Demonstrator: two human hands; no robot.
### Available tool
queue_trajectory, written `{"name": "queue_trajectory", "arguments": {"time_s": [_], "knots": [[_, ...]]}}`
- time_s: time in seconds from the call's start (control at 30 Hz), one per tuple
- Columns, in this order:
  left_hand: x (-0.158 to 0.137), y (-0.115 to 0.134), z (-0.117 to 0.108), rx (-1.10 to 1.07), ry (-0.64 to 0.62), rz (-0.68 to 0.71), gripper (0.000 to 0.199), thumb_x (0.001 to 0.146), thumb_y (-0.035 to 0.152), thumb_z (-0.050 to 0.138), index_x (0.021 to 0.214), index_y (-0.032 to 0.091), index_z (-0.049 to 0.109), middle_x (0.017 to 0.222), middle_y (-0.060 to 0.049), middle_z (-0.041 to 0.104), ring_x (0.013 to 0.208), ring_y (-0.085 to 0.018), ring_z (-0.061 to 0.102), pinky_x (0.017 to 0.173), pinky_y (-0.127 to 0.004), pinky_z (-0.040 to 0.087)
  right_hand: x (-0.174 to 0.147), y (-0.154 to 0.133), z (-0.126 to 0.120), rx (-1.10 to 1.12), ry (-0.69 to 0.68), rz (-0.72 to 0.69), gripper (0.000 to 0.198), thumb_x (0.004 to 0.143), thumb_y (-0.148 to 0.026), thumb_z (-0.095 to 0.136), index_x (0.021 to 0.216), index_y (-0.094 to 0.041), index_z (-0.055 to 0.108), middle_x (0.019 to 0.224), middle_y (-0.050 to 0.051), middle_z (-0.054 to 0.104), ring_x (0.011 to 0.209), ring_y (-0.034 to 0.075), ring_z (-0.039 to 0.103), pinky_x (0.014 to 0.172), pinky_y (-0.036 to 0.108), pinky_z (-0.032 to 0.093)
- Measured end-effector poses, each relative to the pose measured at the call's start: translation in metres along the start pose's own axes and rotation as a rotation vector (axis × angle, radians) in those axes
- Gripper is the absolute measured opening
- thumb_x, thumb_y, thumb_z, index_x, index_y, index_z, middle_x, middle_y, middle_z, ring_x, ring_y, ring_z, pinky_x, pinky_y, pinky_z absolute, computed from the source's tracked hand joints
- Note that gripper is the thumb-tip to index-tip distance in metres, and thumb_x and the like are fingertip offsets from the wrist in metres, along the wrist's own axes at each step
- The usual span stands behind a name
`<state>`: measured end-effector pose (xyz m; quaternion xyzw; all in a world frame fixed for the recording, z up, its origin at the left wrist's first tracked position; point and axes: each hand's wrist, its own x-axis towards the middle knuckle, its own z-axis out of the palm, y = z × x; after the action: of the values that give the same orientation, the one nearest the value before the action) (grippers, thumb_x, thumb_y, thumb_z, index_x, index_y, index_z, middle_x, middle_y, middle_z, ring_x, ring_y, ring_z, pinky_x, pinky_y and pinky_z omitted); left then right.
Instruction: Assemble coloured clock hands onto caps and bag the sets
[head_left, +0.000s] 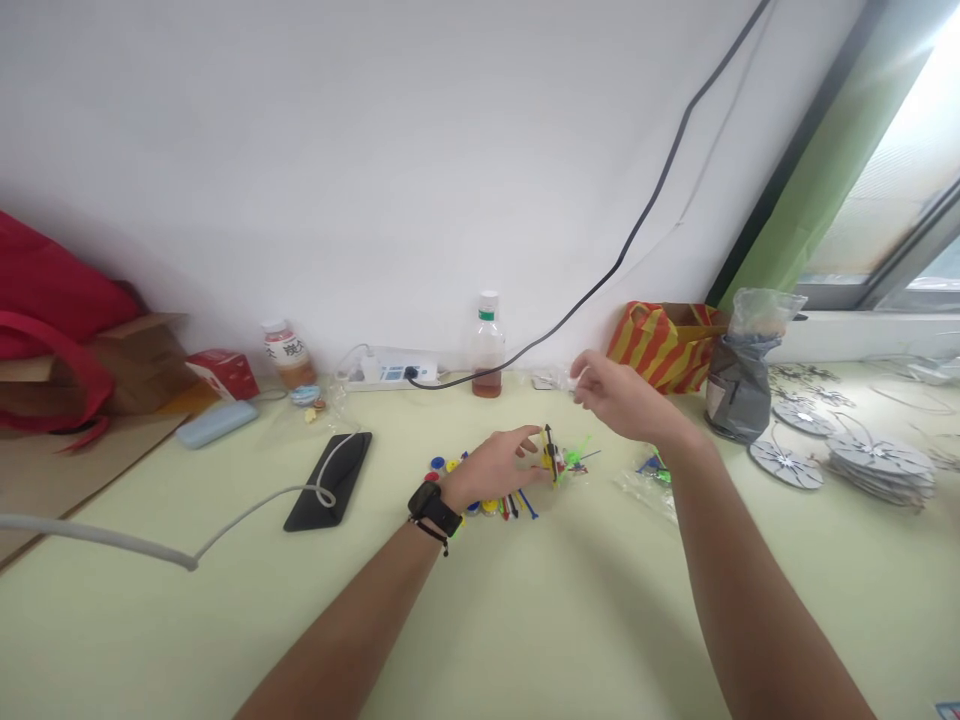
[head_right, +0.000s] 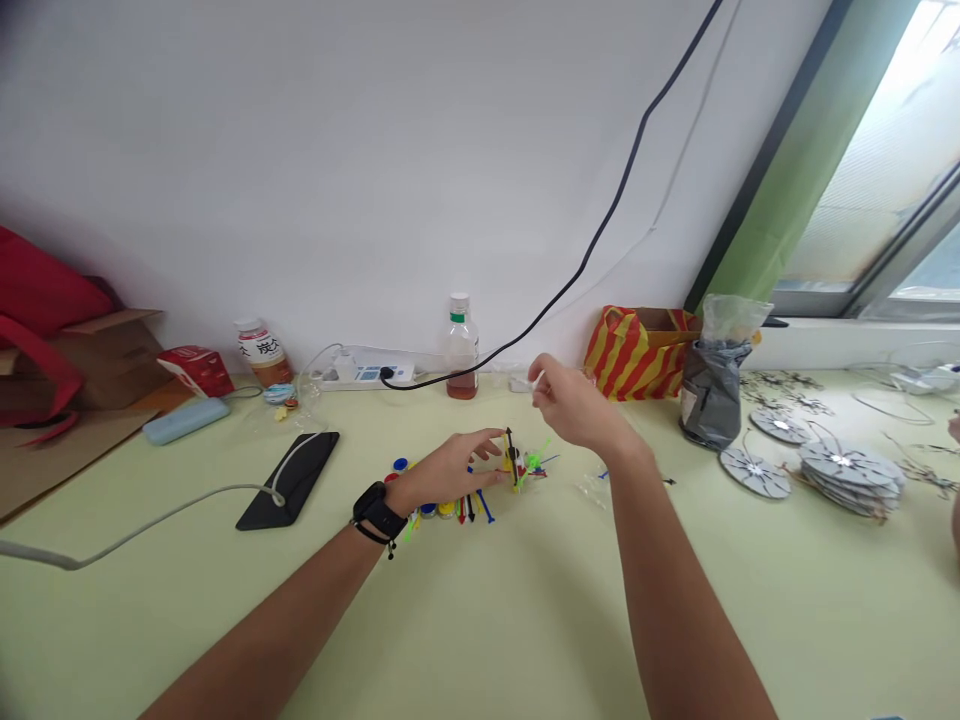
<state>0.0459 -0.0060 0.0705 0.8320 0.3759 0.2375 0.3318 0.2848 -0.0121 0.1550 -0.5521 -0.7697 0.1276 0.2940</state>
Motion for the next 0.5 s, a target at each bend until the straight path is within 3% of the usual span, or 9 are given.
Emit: {"name": "queue_trajectory", "arguments": {"time_s": [0.07, 0.17, 0.27, 0.37, 0.43, 0.5], "knots": [[0.001, -0.005, 0.005, -0.025, -0.017, -0.02, 0.063, 0.086, 0.049, 0.07, 0.142, 0.024, 0.057, 0.115, -0.011, 0.074, 0.103, -0.026, 0.07, 0.086, -0.036, 0.057, 0.002, 0.012, -0.006, 0.012, 0.13, 0.02, 0.024, 0.084, -0.018, 0.056, 0.108, -0.022, 0.054, 0.092, 0.004, 0.071, 0.076, 0.018, 0.063, 0.067, 0.027, 0.047], [0.003, -0.012, 0.011, -0.044, -0.022, -0.034, 0.055, 0.087, 0.046, 0.068, 0.137, 0.025, 0.061, 0.109, -0.008, 0.075, 0.096, -0.024, 0.071, 0.082, -0.034, 0.057, 0.004, 0.035, -0.014, 0.049, 0.282, 0.091, 0.014, 0.079, -0.019, 0.058, 0.093, -0.02, 0.06, 0.087, 0.005, 0.07, 0.07, 0.017, 0.061, 0.064, 0.027, 0.045], [0.004, -0.013, 0.016, -0.061, -0.016, -0.051, 0.05, 0.086, 0.042, 0.069, 0.132, 0.024, 0.064, 0.104, -0.006, 0.076, 0.091, -0.023, 0.071, 0.079, -0.033, 0.057, 0.005, 0.058, -0.015, 0.143, 0.433, 0.269, 0.016, 0.075, -0.018, 0.053, 0.082, -0.018, 0.068, 0.075, 0.005, 0.069, 0.064, 0.016, 0.059, 0.058, 0.026, 0.043], [0.005, -0.011, 0.022, -0.087, -0.004, -0.061, 0.048, 0.084, 0.038, 0.071, 0.128, 0.022, 0.066, 0.099, -0.006, 0.076, 0.087, -0.022, 0.071, 0.077, -0.032, 0.057, 0.006, 0.076, -0.009, 0.33, 0.586, 0.425, 0.025, 0.072, -0.019, 0.053, 0.085, -0.016, 0.075, 0.076, 0.006, 0.071, 0.062, 0.016, 0.059, 0.056, 0.026, 0.044], [0.005, -0.008, 0.026, -0.128, 0.007, -0.071, 0.047, 0.082, 0.033, 0.071, 0.127, 0.019, 0.067, 0.099, -0.007, 0.076, 0.085, -0.021, 0.07, 0.075, -0.03, 0.056, 0.007, 0.086, -0.004, 0.468, 0.608, 0.478, 0.026, 0.071, -0.02, 0.057, 0.087, -0.015, 0.076, 0.078, 0.007, 0.072, 0.063, 0.016, 0.06, 0.057, 0.026, 0.047], [0.005, -0.006, 0.028, -0.173, 0.019, -0.079, 0.043, 0.082, 0.03, 0.069, 0.123, 0.016, 0.069, 0.1, -0.008, 0.076, 0.083, -0.02, 0.071, 0.073, -0.029, 0.056, 0.007, 0.094, 0.002, 0.555, 0.504, 0.502, 0.024, 0.07, -0.021, 0.061, 0.086, -0.014, 0.077, 0.078, 0.008, 0.073, 0.062, 0.015, 0.061, 0.059, 0.026, 0.05]]}}
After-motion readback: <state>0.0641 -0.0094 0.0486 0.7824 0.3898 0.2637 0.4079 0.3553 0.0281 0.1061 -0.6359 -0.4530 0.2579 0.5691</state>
